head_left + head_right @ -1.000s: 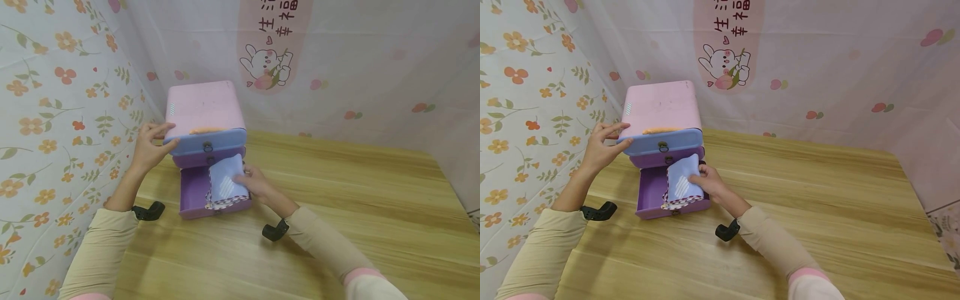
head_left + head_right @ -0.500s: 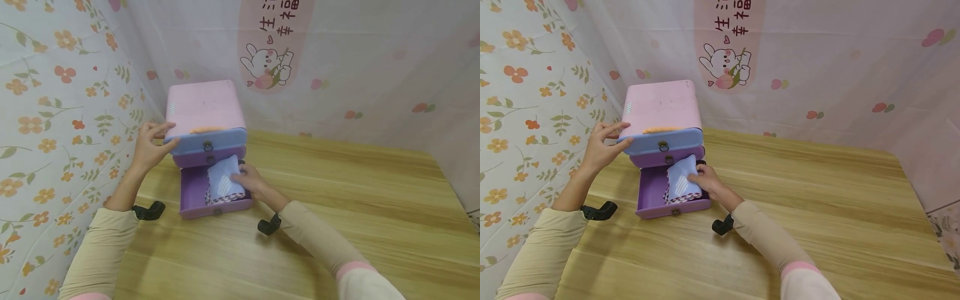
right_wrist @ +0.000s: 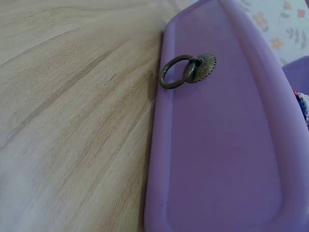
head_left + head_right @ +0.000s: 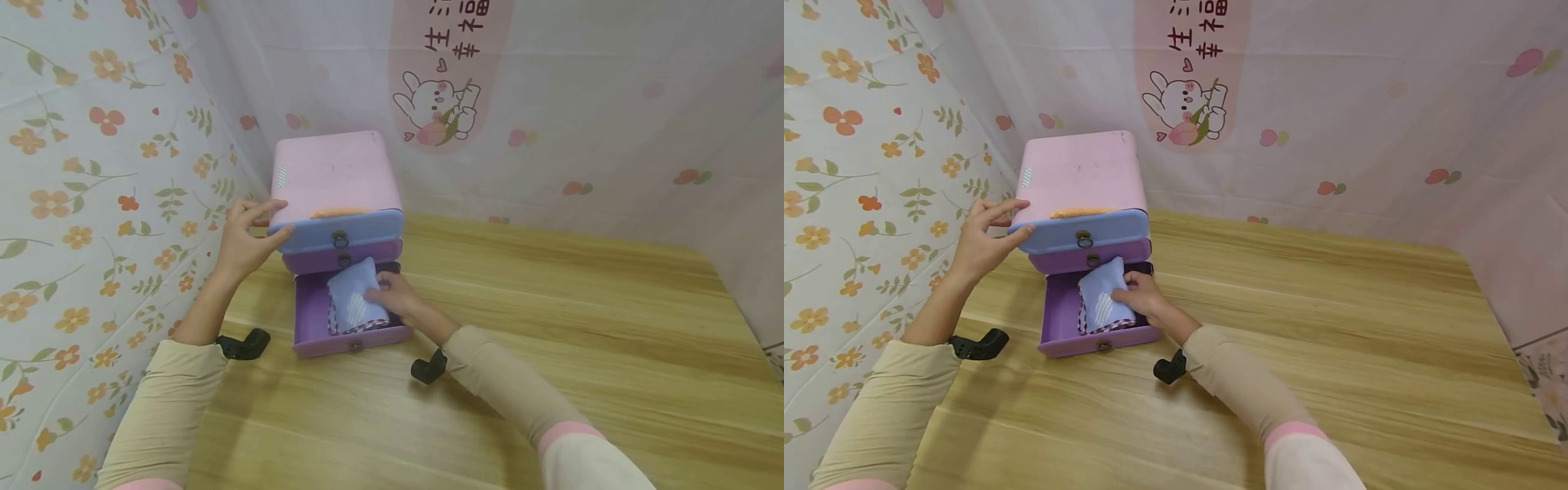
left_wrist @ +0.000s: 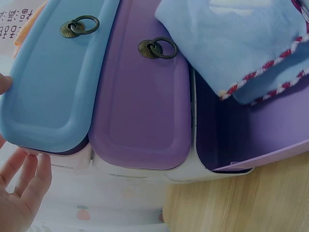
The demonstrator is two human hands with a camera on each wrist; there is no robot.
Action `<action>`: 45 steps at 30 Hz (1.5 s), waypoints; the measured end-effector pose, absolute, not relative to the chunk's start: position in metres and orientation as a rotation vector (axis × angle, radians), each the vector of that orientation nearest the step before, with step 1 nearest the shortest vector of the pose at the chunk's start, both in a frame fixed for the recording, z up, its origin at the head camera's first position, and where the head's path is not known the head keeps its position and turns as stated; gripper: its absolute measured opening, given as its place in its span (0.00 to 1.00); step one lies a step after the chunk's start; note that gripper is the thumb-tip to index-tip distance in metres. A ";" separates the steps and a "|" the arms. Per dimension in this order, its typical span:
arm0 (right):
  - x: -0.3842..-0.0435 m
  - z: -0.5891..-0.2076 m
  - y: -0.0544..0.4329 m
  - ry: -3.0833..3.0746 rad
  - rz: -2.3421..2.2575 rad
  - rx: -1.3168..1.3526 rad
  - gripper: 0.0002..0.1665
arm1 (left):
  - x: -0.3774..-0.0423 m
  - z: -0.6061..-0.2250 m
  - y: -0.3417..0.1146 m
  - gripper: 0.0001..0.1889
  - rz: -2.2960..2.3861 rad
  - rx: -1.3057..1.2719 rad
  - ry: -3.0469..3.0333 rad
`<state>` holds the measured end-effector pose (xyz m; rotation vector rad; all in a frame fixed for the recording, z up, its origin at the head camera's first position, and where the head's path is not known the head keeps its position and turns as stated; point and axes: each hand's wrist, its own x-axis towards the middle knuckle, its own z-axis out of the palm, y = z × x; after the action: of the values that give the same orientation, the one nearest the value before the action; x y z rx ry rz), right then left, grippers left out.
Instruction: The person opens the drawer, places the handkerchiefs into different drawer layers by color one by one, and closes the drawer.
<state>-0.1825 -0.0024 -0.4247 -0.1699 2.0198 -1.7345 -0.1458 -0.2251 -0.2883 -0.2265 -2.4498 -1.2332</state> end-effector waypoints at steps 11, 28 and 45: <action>-0.180 -0.424 -0.008 2.050 -1.664 -0.146 0.15 | -0.165 -0.313 -0.244 0.21 -1.228 -0.213 -2.454; -0.179 -0.401 -0.006 1.759 -1.712 0.078 0.30 | -0.166 -0.313 -0.244 0.21 -1.234 -0.219 -2.455; -0.183 -0.390 0.007 1.852 -1.653 0.077 0.23 | -0.162 -0.306 -0.239 0.21 -1.222 -0.207 -2.461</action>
<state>-0.1833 0.0071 -0.3903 0.0771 1.8517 -1.6533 -0.1617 -0.2393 -0.3064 -0.2071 -2.4613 -1.2217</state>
